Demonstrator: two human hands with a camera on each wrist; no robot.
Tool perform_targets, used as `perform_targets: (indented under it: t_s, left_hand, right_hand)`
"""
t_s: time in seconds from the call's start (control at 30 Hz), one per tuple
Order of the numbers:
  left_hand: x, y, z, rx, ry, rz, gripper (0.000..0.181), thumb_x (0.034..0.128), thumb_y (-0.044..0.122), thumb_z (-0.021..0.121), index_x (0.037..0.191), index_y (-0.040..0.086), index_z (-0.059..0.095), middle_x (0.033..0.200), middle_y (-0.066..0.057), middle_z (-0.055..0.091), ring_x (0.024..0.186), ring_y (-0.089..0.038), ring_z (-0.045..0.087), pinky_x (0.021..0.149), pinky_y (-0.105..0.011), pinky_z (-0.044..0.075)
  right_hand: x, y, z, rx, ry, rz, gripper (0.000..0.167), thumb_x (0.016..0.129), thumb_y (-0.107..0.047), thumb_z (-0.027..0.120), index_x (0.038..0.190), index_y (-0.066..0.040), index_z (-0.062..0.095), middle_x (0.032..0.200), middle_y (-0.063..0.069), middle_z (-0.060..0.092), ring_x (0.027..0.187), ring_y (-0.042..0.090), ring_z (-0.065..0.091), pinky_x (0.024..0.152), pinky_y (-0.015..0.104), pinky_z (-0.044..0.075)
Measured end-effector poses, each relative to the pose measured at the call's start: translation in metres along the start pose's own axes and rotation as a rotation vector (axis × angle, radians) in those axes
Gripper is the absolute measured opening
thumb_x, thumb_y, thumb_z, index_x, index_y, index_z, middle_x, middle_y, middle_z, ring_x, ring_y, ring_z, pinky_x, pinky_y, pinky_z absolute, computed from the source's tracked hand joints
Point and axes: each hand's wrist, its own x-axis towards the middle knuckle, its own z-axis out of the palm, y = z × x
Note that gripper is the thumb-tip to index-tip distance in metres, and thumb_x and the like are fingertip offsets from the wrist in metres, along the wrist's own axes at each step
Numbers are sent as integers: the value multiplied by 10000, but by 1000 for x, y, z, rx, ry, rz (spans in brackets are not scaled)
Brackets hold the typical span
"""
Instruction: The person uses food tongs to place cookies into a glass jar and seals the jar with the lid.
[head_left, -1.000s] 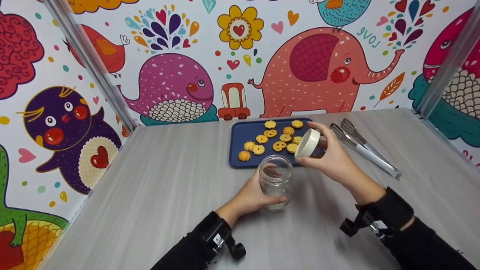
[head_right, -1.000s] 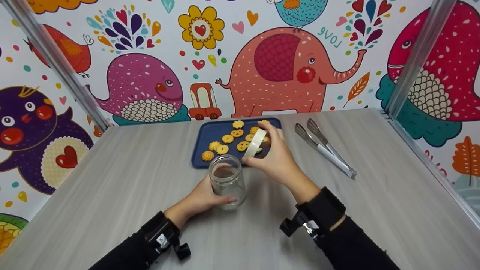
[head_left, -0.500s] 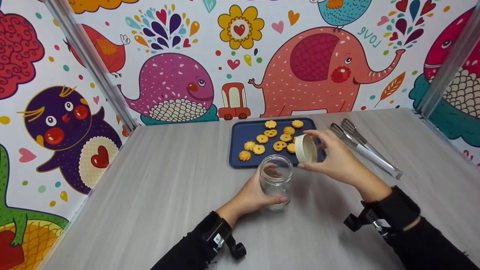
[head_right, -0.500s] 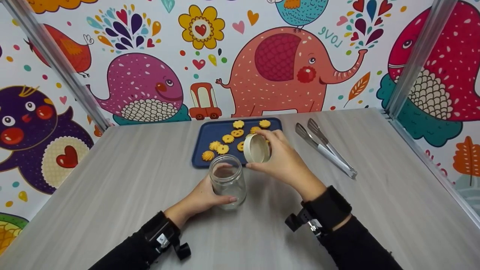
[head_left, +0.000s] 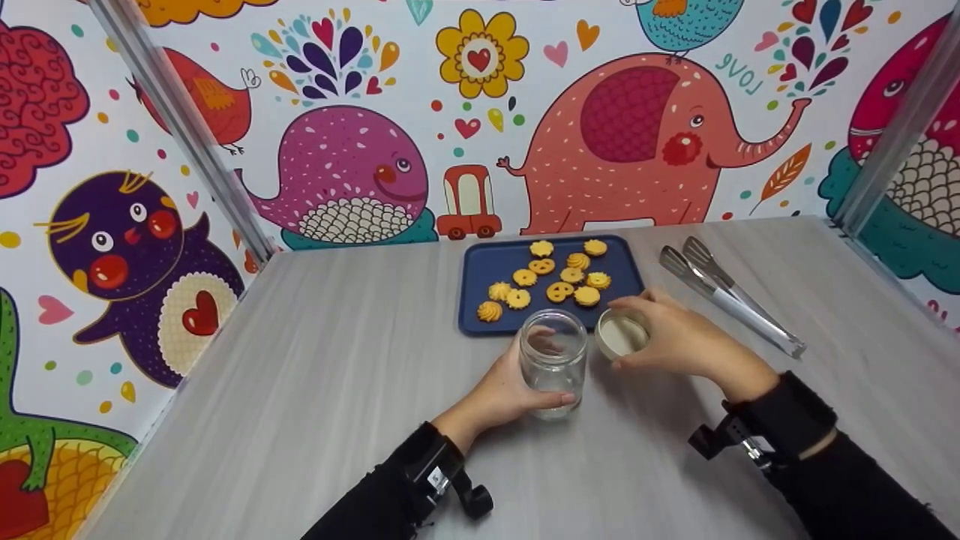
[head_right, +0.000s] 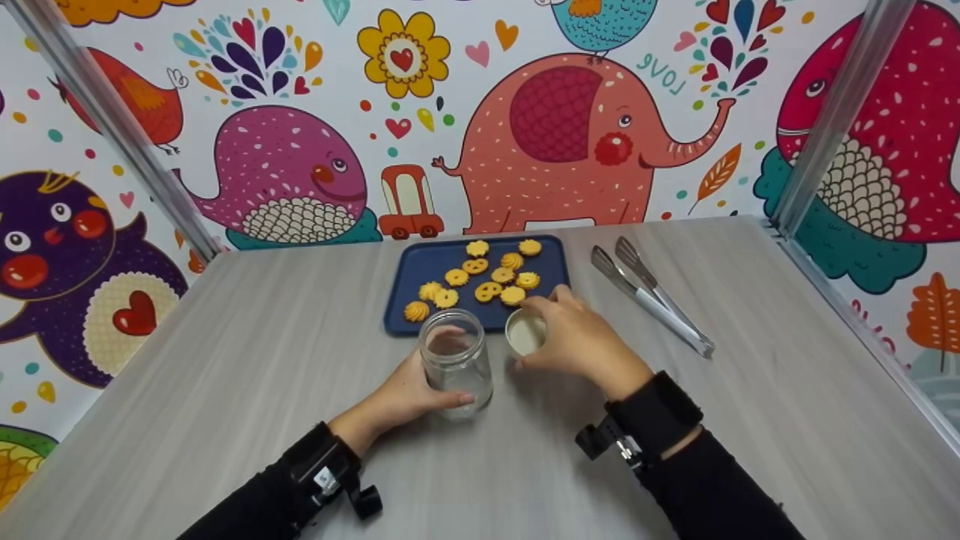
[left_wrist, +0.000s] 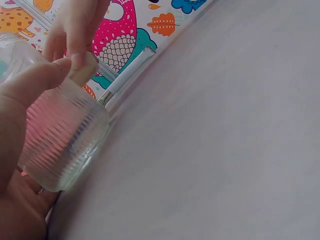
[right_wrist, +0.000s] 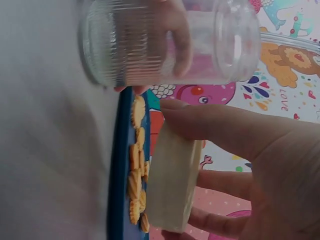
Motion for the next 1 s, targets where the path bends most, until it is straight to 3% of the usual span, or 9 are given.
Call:
perform_targets:
  t_s: [0.37,1.0]
  left_hand:
    - [0,0,0,6,3,8,847,786,198,968,1465,240,462,1378,34,616,1302,-142,583,1178,-429,391]
    - [-1,2,0,12,-2,14,835,792,193,962,1459,245,461,1369,47,615,1292,-136,585,1164,-422,405]
  right_hand:
    - [3,11,10,-85,-166,70,864,629,-366,1013,1366,-67,675,1187,198,567,1025,341,601,824,534,556]
    - [-2,10,19,-155,-206,40,830,556,-364,1043,1249,-112,661,1115,132,572,1039,365,616,859,583,559]
